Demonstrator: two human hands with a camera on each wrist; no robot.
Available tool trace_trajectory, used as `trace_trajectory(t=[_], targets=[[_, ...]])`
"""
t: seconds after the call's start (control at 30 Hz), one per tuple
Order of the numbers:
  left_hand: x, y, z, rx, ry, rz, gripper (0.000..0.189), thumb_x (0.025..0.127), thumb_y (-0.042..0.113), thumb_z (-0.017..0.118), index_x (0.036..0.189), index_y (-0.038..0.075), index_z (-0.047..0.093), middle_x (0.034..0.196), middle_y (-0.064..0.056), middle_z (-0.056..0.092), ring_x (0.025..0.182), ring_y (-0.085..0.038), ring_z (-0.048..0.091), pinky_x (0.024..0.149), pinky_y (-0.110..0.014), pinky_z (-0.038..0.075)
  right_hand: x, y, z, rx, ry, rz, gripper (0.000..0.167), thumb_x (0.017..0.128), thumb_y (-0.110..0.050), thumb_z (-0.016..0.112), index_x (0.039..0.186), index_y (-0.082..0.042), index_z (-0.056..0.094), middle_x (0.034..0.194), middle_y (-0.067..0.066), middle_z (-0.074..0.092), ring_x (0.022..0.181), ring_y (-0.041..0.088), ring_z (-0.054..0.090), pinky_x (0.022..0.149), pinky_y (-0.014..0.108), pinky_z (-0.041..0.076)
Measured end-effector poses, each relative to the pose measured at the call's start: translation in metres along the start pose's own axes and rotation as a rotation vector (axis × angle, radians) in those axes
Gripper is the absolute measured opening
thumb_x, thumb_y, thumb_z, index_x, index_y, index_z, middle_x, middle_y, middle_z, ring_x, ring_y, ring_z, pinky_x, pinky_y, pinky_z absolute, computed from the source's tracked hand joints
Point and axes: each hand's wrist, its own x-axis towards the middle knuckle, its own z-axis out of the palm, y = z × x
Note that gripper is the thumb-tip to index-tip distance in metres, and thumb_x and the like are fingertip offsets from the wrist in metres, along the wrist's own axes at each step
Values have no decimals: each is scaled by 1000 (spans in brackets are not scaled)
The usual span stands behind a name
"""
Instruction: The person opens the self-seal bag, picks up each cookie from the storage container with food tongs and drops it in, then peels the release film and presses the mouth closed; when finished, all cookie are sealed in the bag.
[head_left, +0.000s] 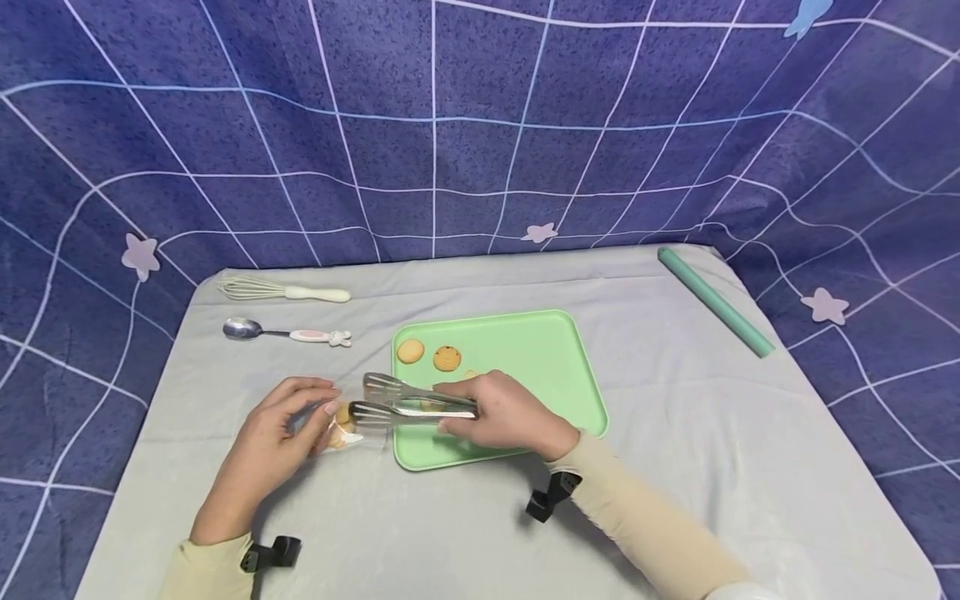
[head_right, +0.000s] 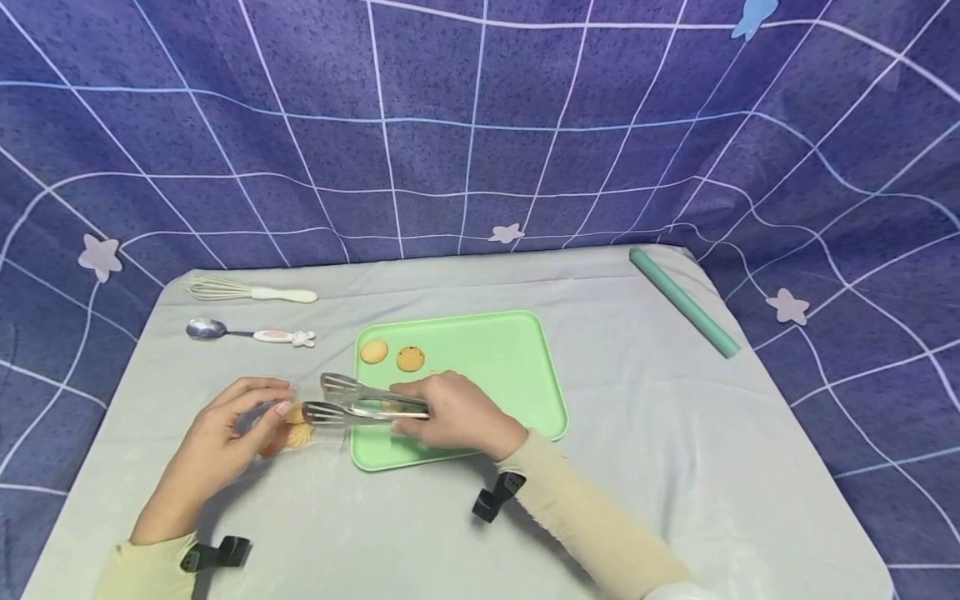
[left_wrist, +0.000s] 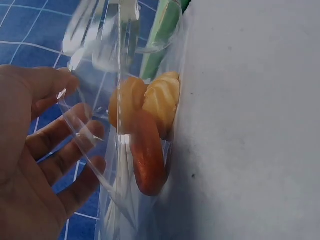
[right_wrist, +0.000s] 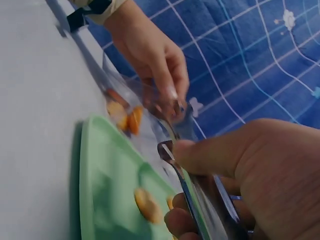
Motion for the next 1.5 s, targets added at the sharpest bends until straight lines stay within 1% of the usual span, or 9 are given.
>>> trace_trajectory(t=[0.1,0.23,0.43,0.47,0.57,0.93,1.17,1.37,1.5], targets=[[0,0,0,1,-3,-6,20,92,5,76,111,10,76,118,0,66,98,-11,60,88,-13,39,-17,8,-11,-21,20,35,61,88,-36,82,140,-11,62,81,-8,67,52,0,46,55,22,44],[0,0,0,5,-9,-7,21,92,5,76,112,10,76,118,0,66,95,-9,61,88,-12,38,-42,23,-28,-60,85,76,67,86,-36,84,142,-9,59,86,-5,69,62,3,55,58,25,48],[1,1,1,7,-21,-20,19,92,7,76,111,12,76,117,1,66,102,-14,61,91,-11,36,-77,43,-50,-154,128,138,65,84,-32,86,140,-10,61,80,-10,64,61,1,53,56,26,47],[1,1,1,9,-21,-20,19,92,7,76,111,12,76,117,1,66,107,-16,60,93,-10,34,-82,45,-52,-174,127,144,64,84,-32,86,140,-10,62,79,-11,63,61,1,52,56,26,46],[0,1,1,9,-20,-15,19,92,7,76,110,12,76,117,1,66,108,-18,60,95,-10,33,-91,50,-56,-222,124,152,62,84,-32,86,138,-11,64,76,-13,60,61,1,51,56,27,45],[-2,-1,1,29,-38,-44,20,94,11,76,113,15,76,118,4,65,110,-20,61,97,-10,32,-101,58,-68,-266,95,185,59,85,-30,84,137,-10,64,73,-15,59,59,1,50,54,27,44],[-2,-2,-1,14,-39,-27,19,93,9,76,112,13,76,119,3,65,108,-18,60,96,-10,33,-102,65,-82,-286,100,211,62,83,-31,86,138,-12,64,74,-15,60,62,1,52,55,29,45],[-2,-1,-2,21,-38,-34,19,93,9,76,112,13,76,118,4,65,109,-18,60,96,-10,33,-97,71,-83,-271,74,150,61,84,-29,86,137,-9,64,73,-15,58,63,2,52,58,30,46],[-2,-2,-1,22,-41,-33,19,93,10,77,112,14,76,117,3,66,110,-21,61,98,-11,33,-93,75,-79,-250,53,122,58,86,-27,84,137,-8,65,70,-13,57,60,2,49,55,29,44]])
